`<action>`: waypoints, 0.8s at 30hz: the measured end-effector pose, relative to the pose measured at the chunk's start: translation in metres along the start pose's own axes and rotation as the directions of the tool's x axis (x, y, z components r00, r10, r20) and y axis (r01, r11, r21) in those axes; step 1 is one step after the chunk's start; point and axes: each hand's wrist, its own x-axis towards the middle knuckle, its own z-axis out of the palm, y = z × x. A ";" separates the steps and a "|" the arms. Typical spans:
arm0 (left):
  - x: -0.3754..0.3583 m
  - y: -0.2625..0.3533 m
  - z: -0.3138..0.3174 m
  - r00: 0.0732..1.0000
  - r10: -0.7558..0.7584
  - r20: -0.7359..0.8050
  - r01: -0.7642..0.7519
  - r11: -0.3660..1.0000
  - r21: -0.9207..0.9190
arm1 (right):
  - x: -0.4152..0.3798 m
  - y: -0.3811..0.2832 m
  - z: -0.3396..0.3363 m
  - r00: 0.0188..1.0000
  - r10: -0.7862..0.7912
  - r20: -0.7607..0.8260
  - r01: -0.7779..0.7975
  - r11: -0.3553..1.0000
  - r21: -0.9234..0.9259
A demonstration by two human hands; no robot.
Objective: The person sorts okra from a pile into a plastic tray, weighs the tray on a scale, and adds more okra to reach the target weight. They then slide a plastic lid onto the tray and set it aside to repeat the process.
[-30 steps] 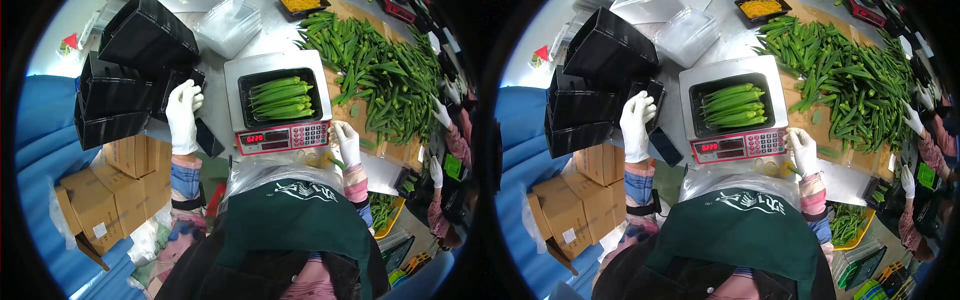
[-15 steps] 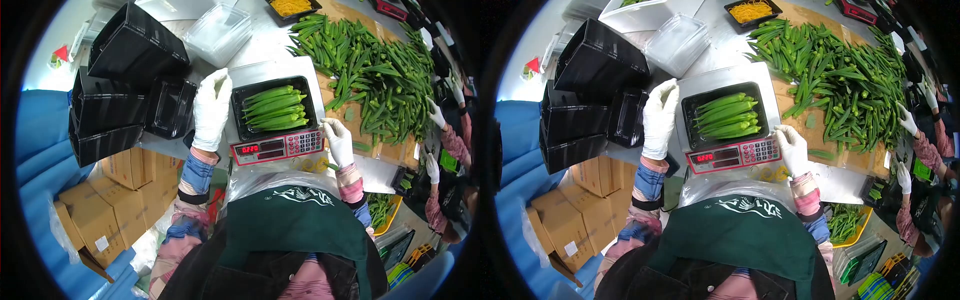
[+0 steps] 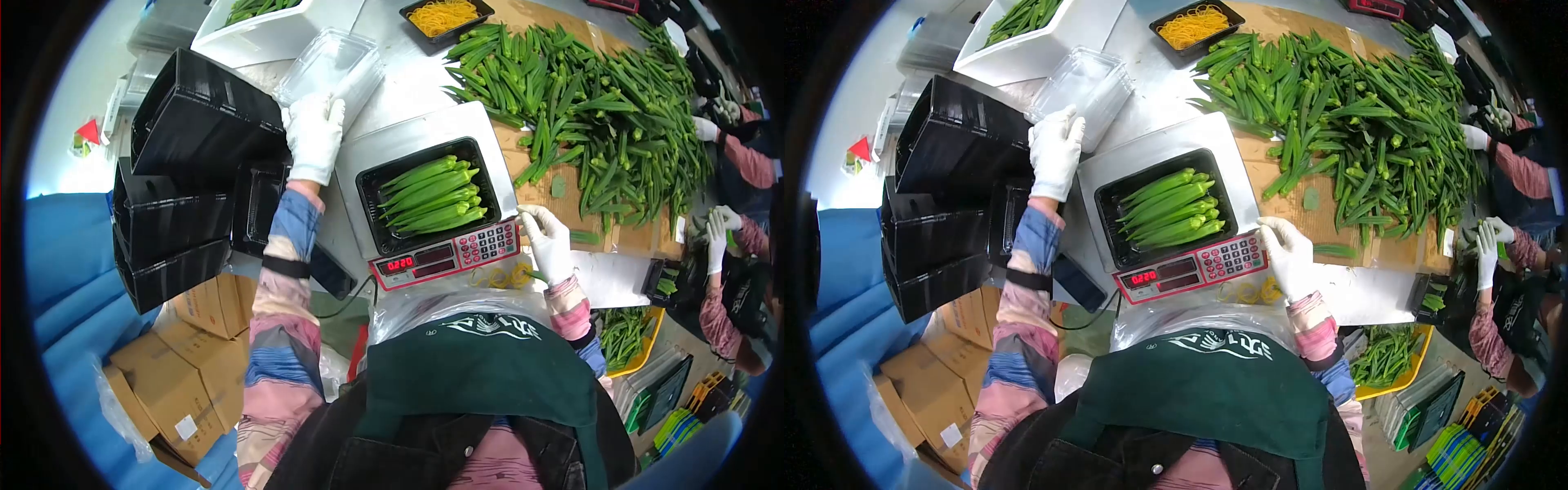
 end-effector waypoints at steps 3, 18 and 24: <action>-0.021 0.057 -0.028 0.996 0.072 0.049 -0.049 0.931 -0.362 | 0.000 -0.007 0.011 0.977 -0.212 -0.014 0.208 0.968 -0.137; -0.066 0.100 -0.039 0.838 0.456 0.299 -0.266 0.820 -0.506 | 0.013 -0.031 0.038 0.672 -0.698 0.248 0.669 0.427 -0.609; -0.062 0.097 -0.040 0.817 0.460 0.348 -0.227 0.811 -0.540 | 0.014 -0.033 0.045 0.697 -0.625 0.352 0.681 0.423 -0.598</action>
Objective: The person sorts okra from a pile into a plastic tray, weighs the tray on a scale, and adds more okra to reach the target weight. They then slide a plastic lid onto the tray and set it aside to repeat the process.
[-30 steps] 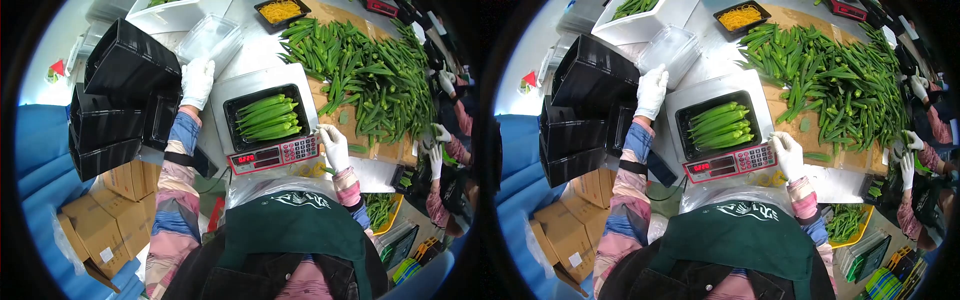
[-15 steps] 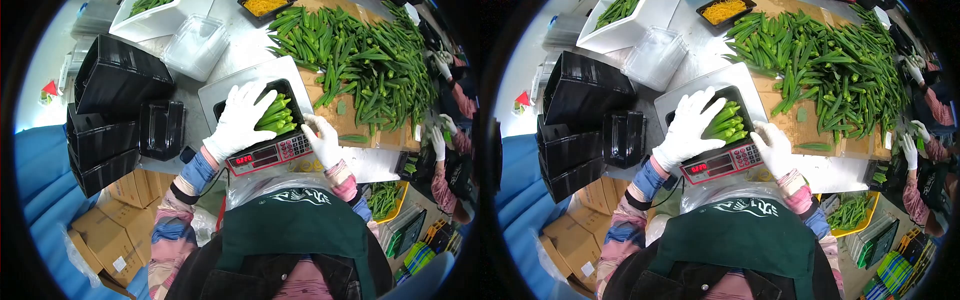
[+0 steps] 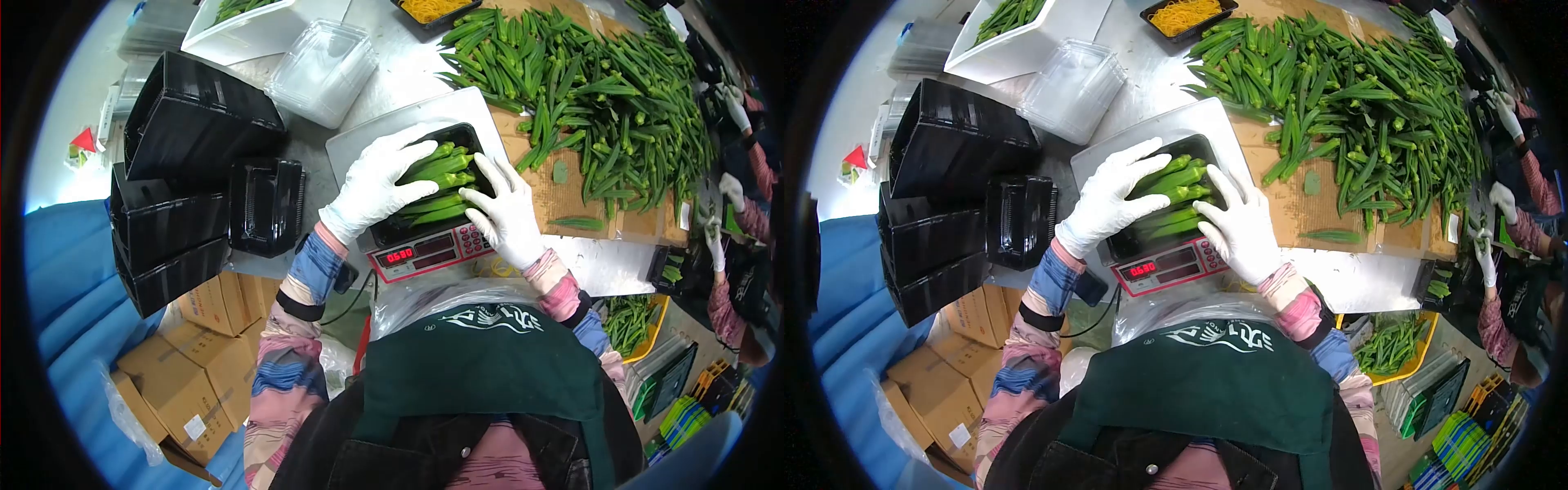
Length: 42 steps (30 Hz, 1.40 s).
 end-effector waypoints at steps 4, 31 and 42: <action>0.000 0.001 0.000 1.000 -0.001 -0.008 0.000 1.000 -0.011 | -0.003 0.005 -0.004 1.000 -0.011 0.019 0.010 0.996 0.083; -0.005 -0.006 0.001 0.994 -0.037 -0.099 0.017 0.980 -0.200 | 0.019 -0.001 0.023 0.982 0.149 -0.113 -0.111 0.952 0.286; 0.034 -0.142 -0.054 0.763 -0.441 -0.473 0.572 0.802 0.173 | -0.006 0.009 0.010 0.916 0.324 -0.237 -0.239 0.914 0.329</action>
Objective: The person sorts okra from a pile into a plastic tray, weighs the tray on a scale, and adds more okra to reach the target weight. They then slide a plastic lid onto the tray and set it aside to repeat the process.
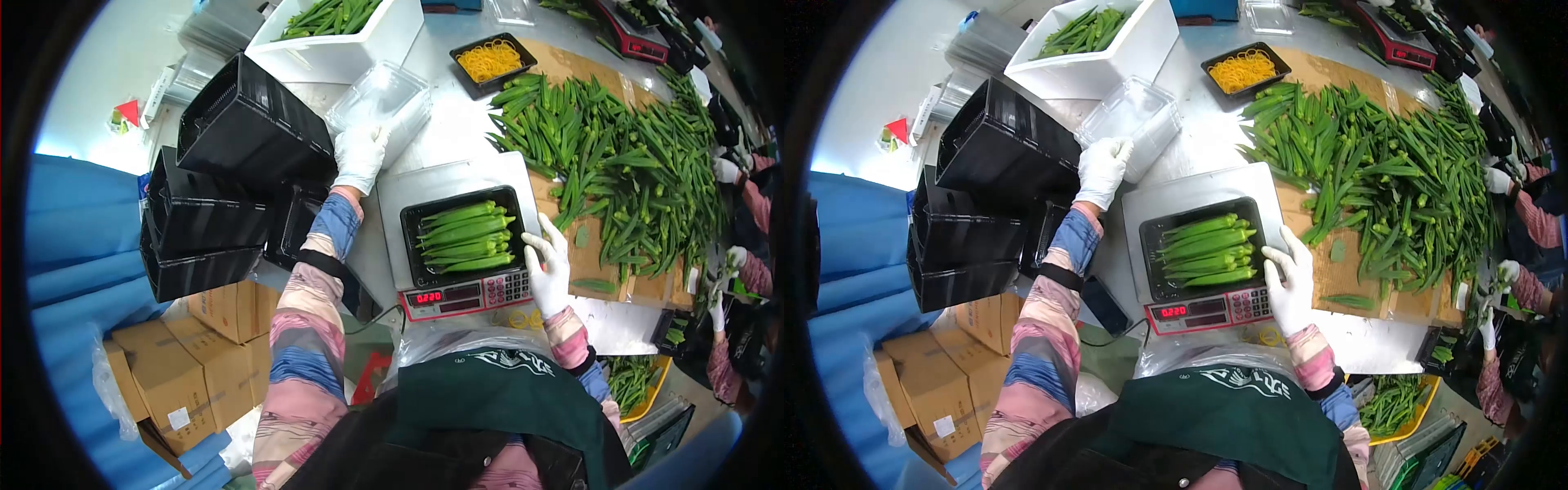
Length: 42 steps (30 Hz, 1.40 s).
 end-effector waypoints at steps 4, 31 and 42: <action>0.018 -0.012 0.011 0.999 -0.029 -0.020 0.030 0.999 0.017 | -0.008 0.002 -0.009 0.998 0.052 -0.038 -0.051 0.998 0.027; 0.035 -0.042 0.012 0.943 0.325 0.074 -0.331 0.937 0.115 | -0.031 0.025 -0.033 0.986 0.116 -0.120 -0.113 0.993 0.034; 0.044 -0.021 0.006 0.969 -0.120 -0.214 0.131 0.991 0.037 | -0.043 0.026 -0.043 0.972 0.190 -0.142 -0.185 0.982 0.047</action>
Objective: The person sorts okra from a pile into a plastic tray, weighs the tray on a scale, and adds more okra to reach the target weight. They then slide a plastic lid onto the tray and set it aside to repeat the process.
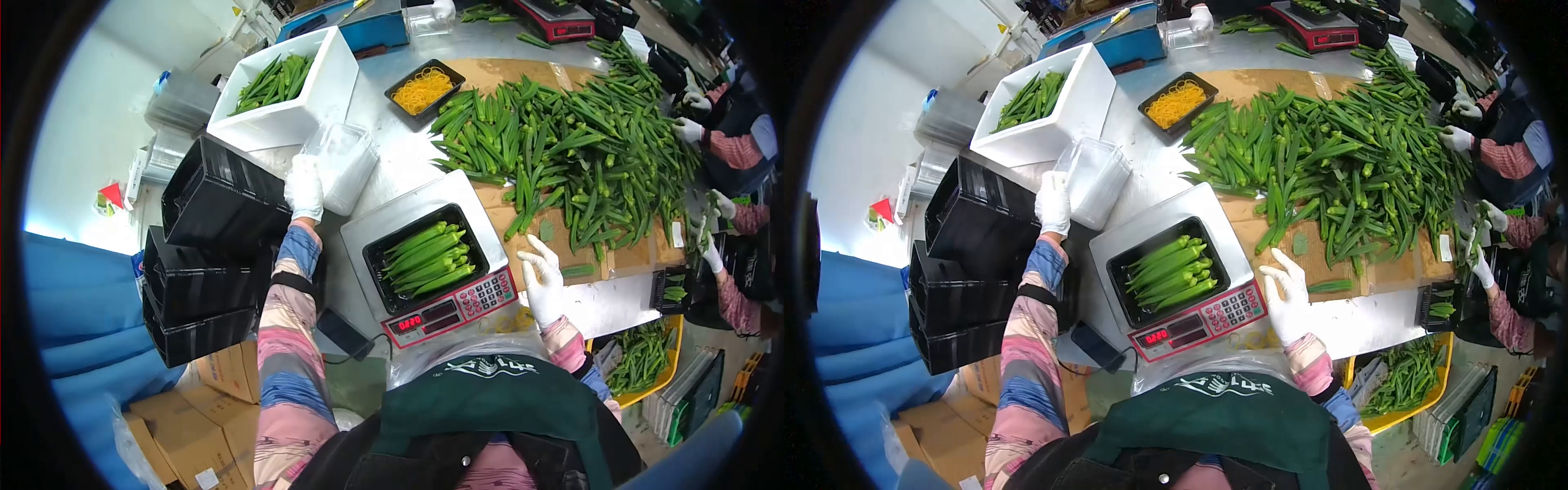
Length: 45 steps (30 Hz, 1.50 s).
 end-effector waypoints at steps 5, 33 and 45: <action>-0.001 0.036 -0.067 0.902 -0.010 -0.432 -0.208 0.866 -0.454 | -0.001 0.002 -0.002 1.000 -0.002 -0.017 0.003 1.000 0.028; -0.240 0.082 -0.068 0.987 -0.016 0.161 0.098 0.852 -0.514 | 0.057 -0.041 0.082 0.950 -0.054 0.306 -0.111 0.862 0.495; -0.234 0.069 -0.047 0.978 0.026 0.205 0.034 0.958 -0.284 | 0.057 -0.019 0.090 0.953 -0.050 0.297 -0.069 0.924 0.377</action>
